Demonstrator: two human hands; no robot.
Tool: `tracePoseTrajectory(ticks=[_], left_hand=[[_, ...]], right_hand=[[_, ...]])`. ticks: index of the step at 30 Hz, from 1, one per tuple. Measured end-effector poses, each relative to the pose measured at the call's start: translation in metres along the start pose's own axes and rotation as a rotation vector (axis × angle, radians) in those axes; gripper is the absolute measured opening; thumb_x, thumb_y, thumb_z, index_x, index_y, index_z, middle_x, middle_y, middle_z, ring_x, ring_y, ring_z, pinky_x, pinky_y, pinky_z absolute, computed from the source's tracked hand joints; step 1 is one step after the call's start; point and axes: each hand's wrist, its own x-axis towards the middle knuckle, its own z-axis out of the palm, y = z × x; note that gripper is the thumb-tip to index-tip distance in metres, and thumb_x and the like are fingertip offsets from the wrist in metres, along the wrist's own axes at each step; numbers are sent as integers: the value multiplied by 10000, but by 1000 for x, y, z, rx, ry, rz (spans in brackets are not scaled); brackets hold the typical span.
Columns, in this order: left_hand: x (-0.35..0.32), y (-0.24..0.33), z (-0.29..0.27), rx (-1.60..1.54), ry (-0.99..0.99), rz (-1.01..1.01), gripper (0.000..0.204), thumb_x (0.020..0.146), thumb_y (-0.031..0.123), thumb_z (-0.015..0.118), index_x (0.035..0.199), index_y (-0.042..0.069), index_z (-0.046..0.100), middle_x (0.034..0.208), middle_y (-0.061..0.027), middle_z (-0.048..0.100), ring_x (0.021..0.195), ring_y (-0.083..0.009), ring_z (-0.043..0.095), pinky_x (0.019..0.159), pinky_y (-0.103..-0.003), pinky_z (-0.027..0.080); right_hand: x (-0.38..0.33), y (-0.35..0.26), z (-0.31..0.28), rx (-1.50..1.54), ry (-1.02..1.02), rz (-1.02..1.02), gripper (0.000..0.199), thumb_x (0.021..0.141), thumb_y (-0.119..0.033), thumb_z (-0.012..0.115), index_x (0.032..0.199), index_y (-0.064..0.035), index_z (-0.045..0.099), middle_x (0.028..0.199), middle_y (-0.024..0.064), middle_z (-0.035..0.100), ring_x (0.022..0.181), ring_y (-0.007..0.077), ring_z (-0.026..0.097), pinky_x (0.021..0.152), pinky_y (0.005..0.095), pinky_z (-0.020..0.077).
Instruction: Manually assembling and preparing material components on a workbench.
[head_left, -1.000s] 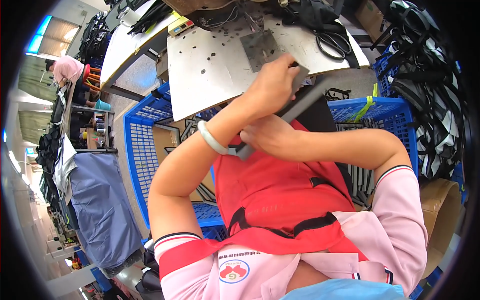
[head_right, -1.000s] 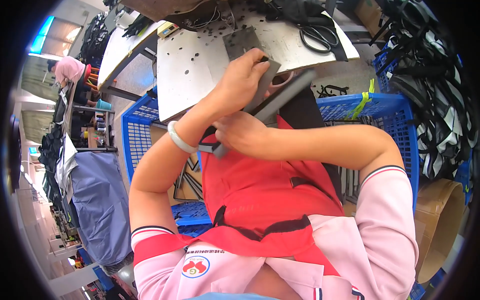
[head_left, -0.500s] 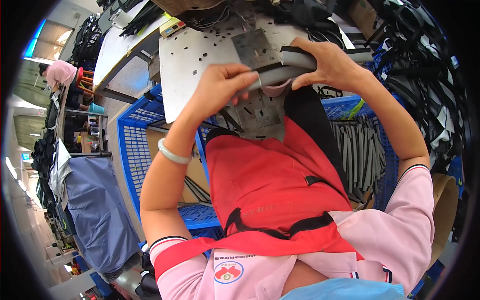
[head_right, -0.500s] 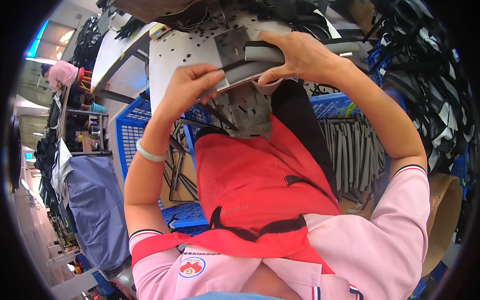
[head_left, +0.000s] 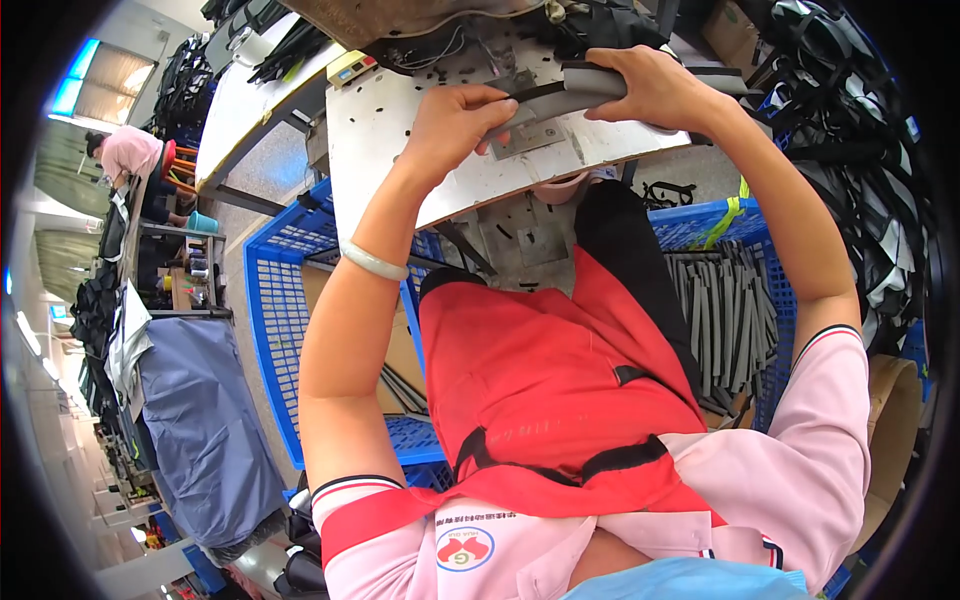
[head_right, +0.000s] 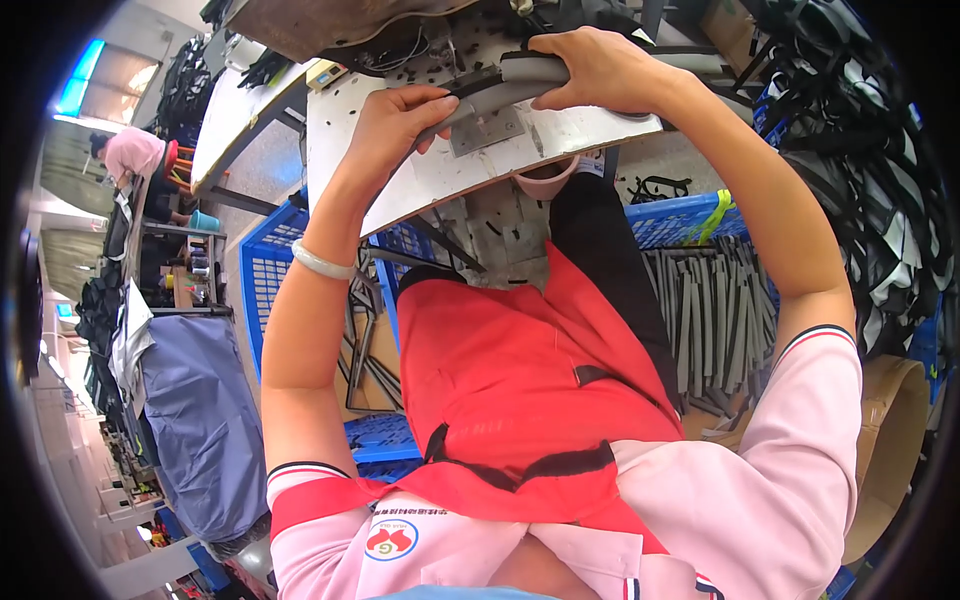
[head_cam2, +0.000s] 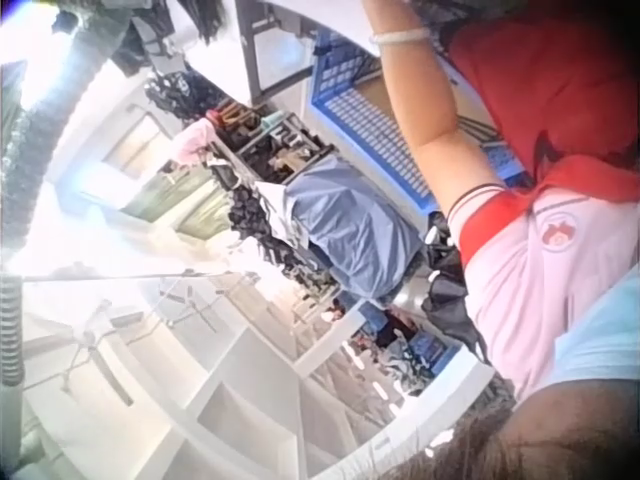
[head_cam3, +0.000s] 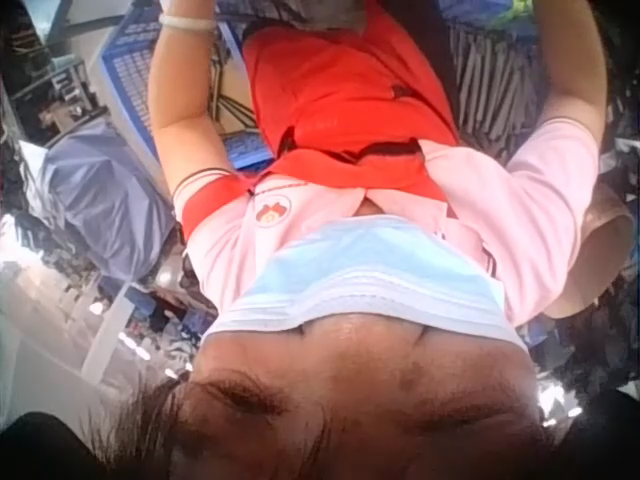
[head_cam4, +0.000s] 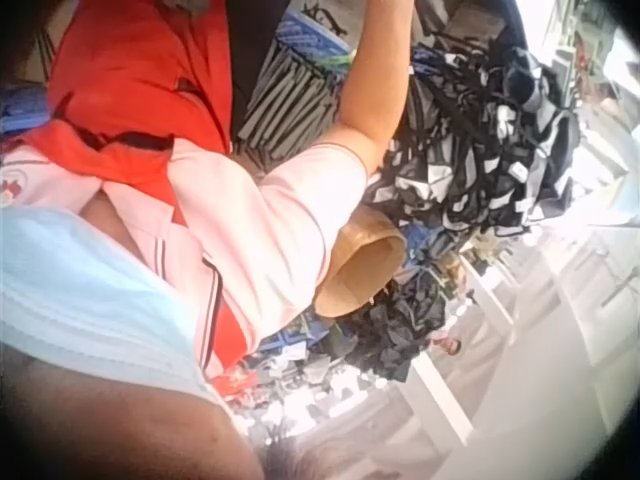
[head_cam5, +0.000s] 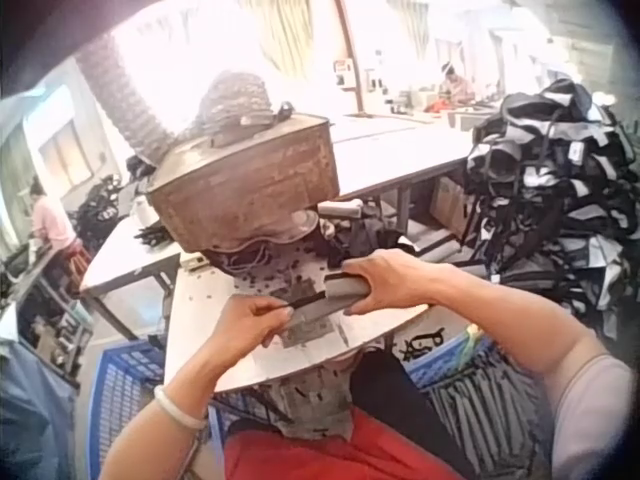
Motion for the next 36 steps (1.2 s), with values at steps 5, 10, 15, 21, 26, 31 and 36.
tracePoseTrajectory(ticks=[5,10,15,21,26,31,36], left_hand=[[8,-7,-4,-39,30,-6,289,851,173,671,1008,-70,661,700,-66,645,526,-65,483,485,-201,369],[13,-3,-6,-75,21,-16,247,870,141,649,1010,-63,656,698,-68,635,516,-70,471,485,-201,356],[31,-13,-15,-138,6,-24,226,849,144,658,979,-39,689,714,-71,652,533,-88,530,485,-223,400],[16,-31,-25,183,177,133,267,848,170,660,994,-53,678,729,-86,654,556,-114,568,493,-230,452],[-18,-9,28,150,-146,12,224,841,152,623,879,-66,659,739,-101,640,608,-128,621,480,-265,507],[-23,-3,52,-142,-124,44,248,887,175,602,929,-66,640,812,-77,652,644,-115,635,519,-269,503],[-56,-75,19,-27,-210,-19,263,936,239,570,935,-11,653,818,-66,653,665,-95,609,630,-218,488]], right_hand=[[9,-6,-3,-12,-38,19,745,710,-384,733,1289,24,505,1074,247,626,982,354,622,873,369,476],[12,0,1,-10,48,-8,670,725,-347,717,1256,15,530,1085,226,632,992,351,619,886,368,481],[30,5,4,-91,25,25,763,728,-401,737,1304,34,488,1161,226,603,1082,335,583,948,366,436],[12,10,9,99,87,134,469,790,-247,683,1181,-26,547,1025,209,644,971,392,600,848,441,467],[-69,-109,105,-210,49,-728,184,750,-108,571,924,-59,600,1002,86,567,1036,264,544,878,384,473],[-66,-117,144,-349,-337,-517,136,785,-196,535,847,-75,548,819,99,617,862,251,605,789,382,472],[-53,-71,54,-73,-242,-165,433,748,-290,716,1076,-74,534,819,172,649,822,367,631,733,454,502]])
